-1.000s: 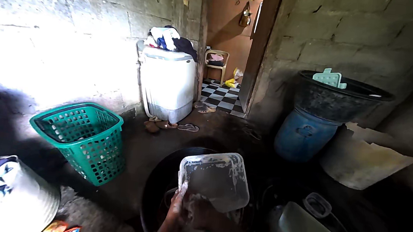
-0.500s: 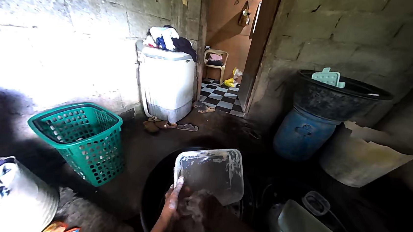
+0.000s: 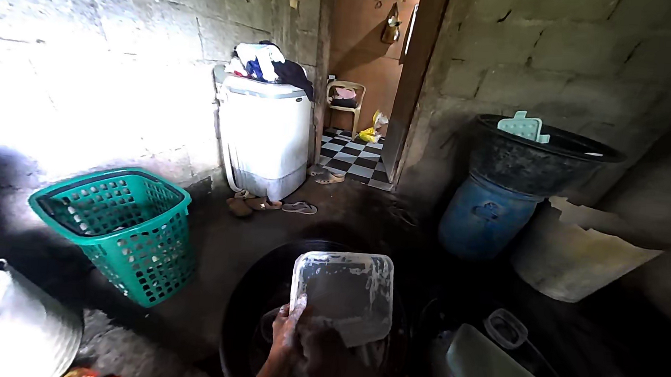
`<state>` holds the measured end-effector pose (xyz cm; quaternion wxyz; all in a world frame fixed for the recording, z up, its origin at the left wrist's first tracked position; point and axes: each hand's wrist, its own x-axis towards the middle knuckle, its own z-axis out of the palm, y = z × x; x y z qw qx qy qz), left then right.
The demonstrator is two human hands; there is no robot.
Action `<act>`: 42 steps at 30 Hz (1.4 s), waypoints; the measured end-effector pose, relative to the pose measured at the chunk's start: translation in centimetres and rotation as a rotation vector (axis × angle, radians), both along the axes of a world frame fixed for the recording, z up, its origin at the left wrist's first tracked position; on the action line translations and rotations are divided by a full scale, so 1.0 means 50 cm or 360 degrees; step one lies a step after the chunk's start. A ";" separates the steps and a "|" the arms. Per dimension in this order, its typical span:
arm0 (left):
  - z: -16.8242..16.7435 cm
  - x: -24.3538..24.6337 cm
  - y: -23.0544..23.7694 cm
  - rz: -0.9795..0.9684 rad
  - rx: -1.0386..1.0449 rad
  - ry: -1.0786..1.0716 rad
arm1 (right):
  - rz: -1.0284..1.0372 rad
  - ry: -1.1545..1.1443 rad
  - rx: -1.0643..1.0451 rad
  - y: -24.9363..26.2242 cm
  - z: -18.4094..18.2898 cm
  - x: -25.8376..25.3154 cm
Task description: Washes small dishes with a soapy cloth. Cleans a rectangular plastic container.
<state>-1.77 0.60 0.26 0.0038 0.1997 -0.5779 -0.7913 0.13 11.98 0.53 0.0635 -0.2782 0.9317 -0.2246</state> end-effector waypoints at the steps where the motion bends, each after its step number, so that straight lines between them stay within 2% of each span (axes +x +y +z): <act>1: -0.003 -0.001 -0.001 0.0008 0.0038 -0.0001 | 0.0037 0.0083 -0.0103 -0.007 -0.005 0.002; 5: -0.007 -0.005 -0.033 0.0021 0.0142 -0.0004 | 0.0123 0.0275 -0.0103 0.044 -0.036 -0.027; 8: 0.011 -0.011 -0.063 0.0074 0.0281 -0.0075 | -0.0043 0.0133 0.0222 0.122 -0.047 -0.058; 10: 0.030 -0.012 -0.078 0.0084 0.0262 -0.0094 | -0.0205 0.0043 0.0328 0.164 -0.052 -0.062; 12: 0.045 -0.011 -0.073 0.0117 0.0213 -0.0053 | -0.0224 0.0024 0.0375 0.174 -0.052 -0.061; 15: 0.030 -0.006 -0.039 0.0080 0.0203 0.0106 | -0.0264 0.0053 0.0178 0.127 -0.048 -0.048; 18: -0.012 0.021 0.025 -0.0199 0.0190 0.0153 | -0.0517 0.0064 -0.0325 0.017 -0.016 -0.017; 20: -0.013 0.036 0.035 -0.0249 0.0275 0.0145 | -0.0595 -0.0085 -0.0587 -0.027 0.024 0.005; 23: -0.009 0.016 0.008 -0.0131 0.0221 0.0001 | -0.0289 -0.0281 -0.0581 -0.027 0.024 0.000; 25: -0.011 0.008 -0.003 -0.0108 0.0166 -0.0080 | -0.0029 -0.0269 -0.0436 -0.007 0.015 -0.010; 29: -0.019 0.001 -0.011 -0.0113 0.0007 -0.0129 | 0.0337 -0.0329 0.0352 0.020 0.054 -0.022; 31: -0.024 -0.002 -0.009 -0.0133 0.0017 -0.0088 | 0.0366 -0.0243 0.0553 0.008 0.071 -0.012; 34: -0.027 -0.001 0.003 -0.0077 0.0232 -0.0001 | 0.0044 -0.0248 0.0491 -0.036 0.104 0.026; 36: -0.017 0.002 -0.004 -0.0085 0.0275 0.0022 | -0.0050 -0.0240 0.0240 -0.037 0.090 0.022; 38: -0.008 0.006 -0.015 -0.0090 0.0191 0.0001 | 0.0028 -0.0225 0.0094 -0.016 0.055 0.002; 42: -0.029 -0.014 -0.031 -0.0104 0.0160 0.0009 | 0.0155 -0.0181 0.0260 0.034 0.062 -0.027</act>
